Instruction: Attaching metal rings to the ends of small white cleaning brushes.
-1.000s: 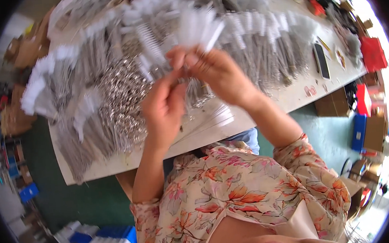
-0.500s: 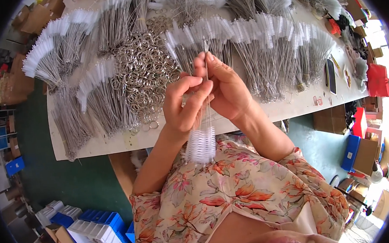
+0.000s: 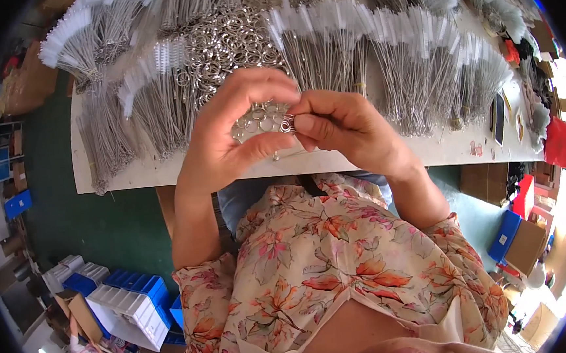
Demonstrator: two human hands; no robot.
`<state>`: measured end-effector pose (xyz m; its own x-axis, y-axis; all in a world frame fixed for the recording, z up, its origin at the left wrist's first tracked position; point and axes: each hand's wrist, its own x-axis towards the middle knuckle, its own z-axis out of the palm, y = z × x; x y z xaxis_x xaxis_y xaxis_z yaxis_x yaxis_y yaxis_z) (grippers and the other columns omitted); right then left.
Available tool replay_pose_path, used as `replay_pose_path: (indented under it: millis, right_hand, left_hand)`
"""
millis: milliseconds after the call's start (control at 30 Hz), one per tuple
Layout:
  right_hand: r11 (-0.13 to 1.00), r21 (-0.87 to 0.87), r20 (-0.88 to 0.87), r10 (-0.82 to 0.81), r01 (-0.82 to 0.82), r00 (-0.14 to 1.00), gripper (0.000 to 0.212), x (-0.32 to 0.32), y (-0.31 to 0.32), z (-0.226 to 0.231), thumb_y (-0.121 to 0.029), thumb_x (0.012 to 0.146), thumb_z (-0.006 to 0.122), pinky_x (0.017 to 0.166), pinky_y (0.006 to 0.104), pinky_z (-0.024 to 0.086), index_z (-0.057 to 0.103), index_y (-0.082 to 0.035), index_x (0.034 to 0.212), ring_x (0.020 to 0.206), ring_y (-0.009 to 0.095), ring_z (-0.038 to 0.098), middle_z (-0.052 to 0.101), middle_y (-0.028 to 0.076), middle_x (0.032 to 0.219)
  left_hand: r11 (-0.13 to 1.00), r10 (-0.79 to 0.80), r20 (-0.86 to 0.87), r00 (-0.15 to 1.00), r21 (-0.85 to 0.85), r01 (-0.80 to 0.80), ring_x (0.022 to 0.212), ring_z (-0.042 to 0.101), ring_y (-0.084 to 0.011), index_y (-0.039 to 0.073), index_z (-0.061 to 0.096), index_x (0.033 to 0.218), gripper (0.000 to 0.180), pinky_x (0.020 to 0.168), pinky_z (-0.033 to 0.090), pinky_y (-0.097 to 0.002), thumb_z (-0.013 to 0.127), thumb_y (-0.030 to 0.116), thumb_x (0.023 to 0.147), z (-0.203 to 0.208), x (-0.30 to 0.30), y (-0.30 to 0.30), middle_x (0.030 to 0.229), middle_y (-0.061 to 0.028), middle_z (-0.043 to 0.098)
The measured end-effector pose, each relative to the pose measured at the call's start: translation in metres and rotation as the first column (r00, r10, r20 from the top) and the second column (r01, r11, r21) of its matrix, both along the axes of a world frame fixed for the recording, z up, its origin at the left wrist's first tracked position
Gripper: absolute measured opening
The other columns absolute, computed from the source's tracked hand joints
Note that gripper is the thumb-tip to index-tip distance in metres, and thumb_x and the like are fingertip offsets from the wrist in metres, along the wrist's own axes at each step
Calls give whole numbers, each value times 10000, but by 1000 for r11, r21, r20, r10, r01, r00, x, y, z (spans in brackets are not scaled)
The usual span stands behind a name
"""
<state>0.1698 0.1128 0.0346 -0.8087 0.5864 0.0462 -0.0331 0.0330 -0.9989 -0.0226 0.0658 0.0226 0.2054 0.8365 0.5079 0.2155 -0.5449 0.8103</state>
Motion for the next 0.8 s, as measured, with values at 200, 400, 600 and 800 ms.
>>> replay_pose_path:
  millis: [200,400,600,800]
  right_hand:
    - [921,-372,178,193,-116,965,166,21,-2,9,-167,902,528,488,187,392,590,-18,859,547,53,494,570,-3,662]
    - [933,355,634,-192,-62,749,120,119,-19,-34,-129,824,589,527,304,449,619,-31,888,594,205,588,622,93,712]
    - [736,672,692,-582,-86,427,83,149,-34,-67,-110,813,590,585,347,481,646,-62,850,694,299,609,629,118,814]
    - [841,508,164,-307,186,937,86,37,-44,-53,-112,787,631,549,322,485,636,-54,851,638,248,608,611,74,888]
  left_hand:
    - [993,49,114,992,102,-60,754,556,-161,71,611,804,192,651,449,-285,748,135,686,-23,31,-17,859,-47,591]
    - [940,186,-228,956,-242,-241,636,565,-199,70,587,862,240,554,457,-293,700,249,751,-47,33,-51,800,-65,583]
    - [797,306,-604,736,-260,-545,600,562,-108,10,561,834,155,543,439,-242,641,138,802,-89,31,-73,792,-78,588]
    - [793,430,162,888,-537,-286,762,596,-105,-15,542,818,57,653,502,-229,585,-51,808,-68,34,-71,966,-122,614]
